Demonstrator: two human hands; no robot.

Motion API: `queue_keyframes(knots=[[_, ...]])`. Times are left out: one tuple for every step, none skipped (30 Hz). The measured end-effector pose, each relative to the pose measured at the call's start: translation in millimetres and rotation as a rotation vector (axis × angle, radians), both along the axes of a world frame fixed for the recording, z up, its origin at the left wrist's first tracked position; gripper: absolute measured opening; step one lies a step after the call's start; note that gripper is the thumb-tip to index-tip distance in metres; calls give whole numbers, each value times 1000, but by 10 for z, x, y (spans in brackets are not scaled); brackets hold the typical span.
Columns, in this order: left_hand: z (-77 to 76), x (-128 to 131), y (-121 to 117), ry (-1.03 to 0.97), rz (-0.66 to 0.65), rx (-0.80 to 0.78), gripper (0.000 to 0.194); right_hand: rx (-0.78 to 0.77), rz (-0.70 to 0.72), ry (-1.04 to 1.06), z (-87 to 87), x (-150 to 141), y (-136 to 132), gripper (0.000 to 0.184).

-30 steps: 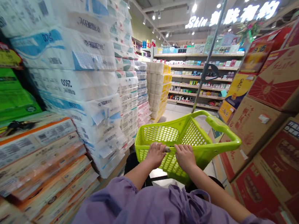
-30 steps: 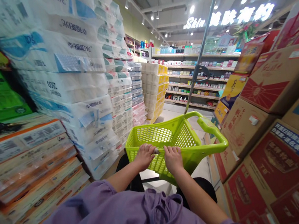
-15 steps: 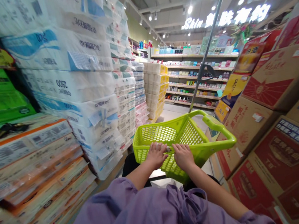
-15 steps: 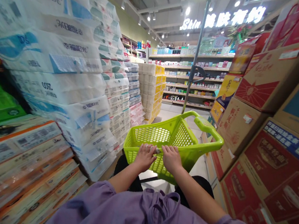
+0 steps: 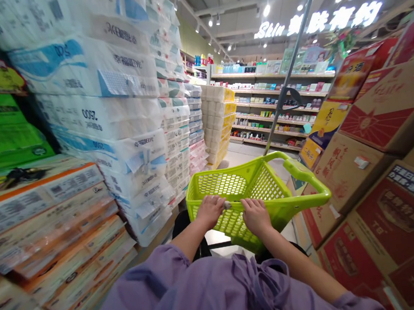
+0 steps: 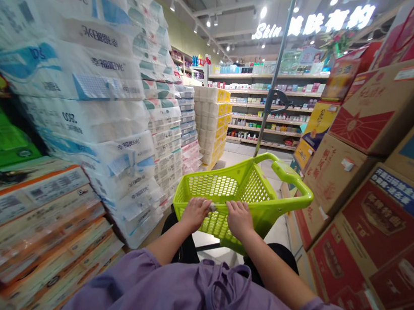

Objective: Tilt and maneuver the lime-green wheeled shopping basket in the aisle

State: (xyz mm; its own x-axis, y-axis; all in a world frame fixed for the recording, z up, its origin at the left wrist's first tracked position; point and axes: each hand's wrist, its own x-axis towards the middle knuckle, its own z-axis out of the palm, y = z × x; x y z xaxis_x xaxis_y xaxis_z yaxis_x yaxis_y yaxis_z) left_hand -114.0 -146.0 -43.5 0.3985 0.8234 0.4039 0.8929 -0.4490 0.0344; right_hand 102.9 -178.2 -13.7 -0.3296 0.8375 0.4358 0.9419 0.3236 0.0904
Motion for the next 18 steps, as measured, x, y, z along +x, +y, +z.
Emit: queue_keyframes(knots=[[8, -68, 14, -13, 66, -25, 34, -5, 2, -1, 3, 1, -3, 42], [7, -139, 23, -34, 143, -39, 32, -11, 1, 0, 6, -1, -6, 42], [-1, -196, 27, -57, 200, -39, 32, -15, -4, 3, 9, -6, -9, 42], [-15, -228, 25, -82, 243, -27, 33, -19, -13, 6, 11, -14, -13, 42], [-32, -227, 19, -100, 262, -12, 33, -22, -22, 8, 14, -24, -17, 42], [-49, -197, 11, -108, 253, 1, 34, -24, -31, 8, 16, -34, -20, 42], [-63, -146, 4, -108, 221, 10, 35, -27, -38, 6, 17, -43, -24, 42], [-72, -86, -2, -91, 156, 12, 37, -31, -39, 4, 19, -48, -26, 42], [-76, -29, -4, -70, 93, 8, 39, -36, -35, 2, 21, -50, -27, 43], [-75, 15, -4, -50, 45, -1, 42, -41, -28, 0, 23, -49, -28, 44], [-71, 40, -2, -34, 17, -10, 44, -45, -21, -3, 24, -45, -27, 44], [-66, 46, 0, -28, 18, -17, 45, -47, -16, -7, 25, -40, -26, 45], [-62, 39, 1, -31, 39, -19, 46, -48, -15, -11, 25, -35, -24, 46], [-61, 25, -1, -39, 70, -16, 46, -47, -17, -16, 25, -32, -22, 46], [-62, 11, -7, -48, 102, -8, 46, -45, -20, -19, 23, -30, -20, 46], [-66, 4, -16, -56, 130, 5, 46, -42, -23, -21, 21, -30, -18, 46], [-70, 5, -27, -58, 144, 15, 46, -40, -25, -20, 18, -33, -16, 46], [-72, 11, -37, -52, 139, 22, 46, -38, -27, -16, 16, -36, -14, 46]])
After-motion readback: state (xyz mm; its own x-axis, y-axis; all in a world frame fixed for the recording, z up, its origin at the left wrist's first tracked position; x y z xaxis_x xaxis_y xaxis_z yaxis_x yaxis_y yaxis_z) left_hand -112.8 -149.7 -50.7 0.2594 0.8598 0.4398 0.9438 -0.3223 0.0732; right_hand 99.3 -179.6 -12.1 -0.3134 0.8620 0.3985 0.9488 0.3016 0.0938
